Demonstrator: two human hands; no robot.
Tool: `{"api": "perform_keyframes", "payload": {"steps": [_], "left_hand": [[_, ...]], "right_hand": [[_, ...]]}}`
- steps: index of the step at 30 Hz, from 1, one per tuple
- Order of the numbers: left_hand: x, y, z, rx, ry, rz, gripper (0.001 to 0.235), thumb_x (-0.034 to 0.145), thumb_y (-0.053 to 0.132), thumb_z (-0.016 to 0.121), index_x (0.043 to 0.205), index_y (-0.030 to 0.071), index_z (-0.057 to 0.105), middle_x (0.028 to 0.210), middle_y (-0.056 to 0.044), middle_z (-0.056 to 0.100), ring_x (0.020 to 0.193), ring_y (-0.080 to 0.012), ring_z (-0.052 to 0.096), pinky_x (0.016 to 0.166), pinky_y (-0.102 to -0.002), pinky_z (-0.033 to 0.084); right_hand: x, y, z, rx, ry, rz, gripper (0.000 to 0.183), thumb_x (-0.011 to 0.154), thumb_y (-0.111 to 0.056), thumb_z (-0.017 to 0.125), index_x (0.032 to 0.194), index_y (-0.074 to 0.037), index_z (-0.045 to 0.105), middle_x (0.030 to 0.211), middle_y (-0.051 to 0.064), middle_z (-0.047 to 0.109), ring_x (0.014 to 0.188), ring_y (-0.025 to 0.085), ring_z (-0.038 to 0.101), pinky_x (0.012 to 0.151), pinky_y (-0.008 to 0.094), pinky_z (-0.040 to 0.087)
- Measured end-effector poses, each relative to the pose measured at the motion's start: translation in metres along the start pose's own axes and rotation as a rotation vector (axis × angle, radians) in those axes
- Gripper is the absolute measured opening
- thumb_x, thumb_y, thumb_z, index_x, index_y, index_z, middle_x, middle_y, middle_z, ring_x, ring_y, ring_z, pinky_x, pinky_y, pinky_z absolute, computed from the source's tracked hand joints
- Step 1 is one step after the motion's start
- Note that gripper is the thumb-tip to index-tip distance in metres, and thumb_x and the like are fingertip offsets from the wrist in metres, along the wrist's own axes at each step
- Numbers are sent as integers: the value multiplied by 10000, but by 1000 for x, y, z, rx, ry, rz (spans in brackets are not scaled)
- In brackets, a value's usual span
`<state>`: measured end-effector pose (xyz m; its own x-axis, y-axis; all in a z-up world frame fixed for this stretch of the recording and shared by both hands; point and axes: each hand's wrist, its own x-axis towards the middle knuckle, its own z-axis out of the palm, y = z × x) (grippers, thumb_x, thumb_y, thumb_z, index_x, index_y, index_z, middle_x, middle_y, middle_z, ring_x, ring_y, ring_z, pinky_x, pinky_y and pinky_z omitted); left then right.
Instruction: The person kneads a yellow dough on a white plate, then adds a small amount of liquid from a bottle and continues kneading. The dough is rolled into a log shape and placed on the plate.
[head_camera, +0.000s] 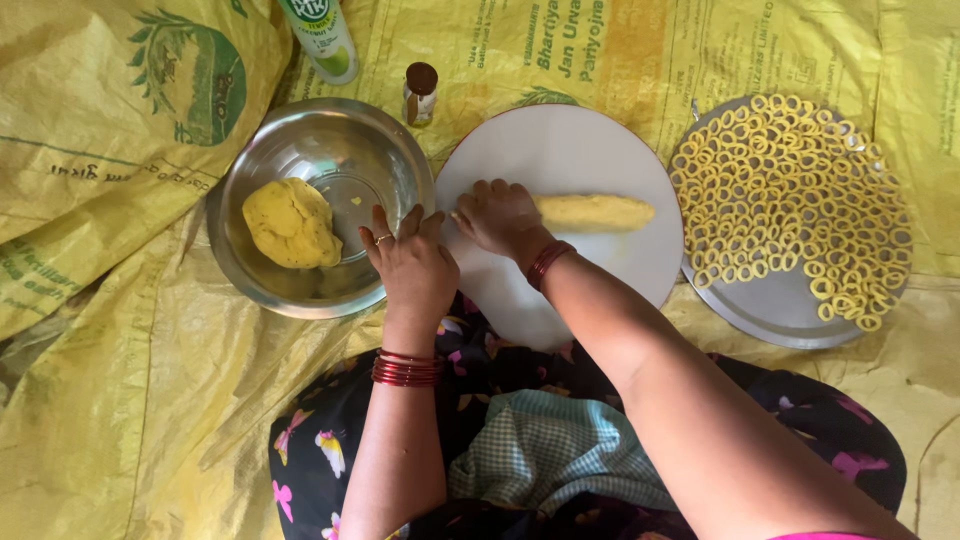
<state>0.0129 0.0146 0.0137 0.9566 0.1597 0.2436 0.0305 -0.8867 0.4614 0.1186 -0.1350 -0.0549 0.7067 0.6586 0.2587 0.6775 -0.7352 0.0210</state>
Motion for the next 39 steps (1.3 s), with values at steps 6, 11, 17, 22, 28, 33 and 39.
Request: {"api": "perform_keyframes", "payload": {"steps": [6,11,17,22,28,33,39], "left_hand": [[0,0,-2,-27,-16,-6,459,801,77,606,1246,97,717,1398,-149,597,1410,-561,316,1154,-718,160],[0,-2,0,2,2,-2,411,837,78,596,1226,111,726,1389,-134,615,1414,-558,331,1166,-714,164],[-3,-7,4,22,7,23,425,820,66,588,1217,113,732,1373,-134,630,1411,-553,344,1161,-718,178],[-3,-8,7,18,10,27,433,816,49,576,1211,123,739,1367,-122,633,1406,-561,339,1154,-724,171],[-4,-3,18,23,-10,67,437,812,75,593,1227,105,727,1372,-131,629,1402,-567,354,1152,-723,183],[-13,1,22,27,-41,88,417,813,107,623,1216,116,730,1349,-125,639,1395,-549,367,1157,-729,184],[-28,8,26,44,-77,119,386,811,127,639,1183,112,737,1309,-113,660,1397,-528,380,1161,-731,188]], "right_hand": [[-19,-15,-21,15,-64,31,612,921,-535,646,1429,-195,611,1042,149,631,914,339,614,729,504,501],[-74,-47,-36,-22,125,-73,800,906,-624,573,1557,-188,417,1510,221,459,1384,407,419,1111,598,346],[-81,-41,-49,770,-64,271,810,1022,-711,279,1592,-142,373,1680,160,344,1584,319,284,1283,499,234],[-82,19,-114,2461,-130,490,994,941,-786,317,1617,-57,320,1688,193,312,1556,305,305,1259,447,243],[-126,24,-185,2771,-162,393,969,985,-723,408,1591,29,325,1674,240,306,1542,364,329,1262,498,295],[-148,27,-189,2815,-82,447,875,1056,-645,450,1606,29,349,1653,261,346,1503,424,374,1212,543,346],[-166,35,-150,2743,166,721,551,1080,-498,481,1251,5,629,1144,127,659,1066,295,707,783,371,614]]}}
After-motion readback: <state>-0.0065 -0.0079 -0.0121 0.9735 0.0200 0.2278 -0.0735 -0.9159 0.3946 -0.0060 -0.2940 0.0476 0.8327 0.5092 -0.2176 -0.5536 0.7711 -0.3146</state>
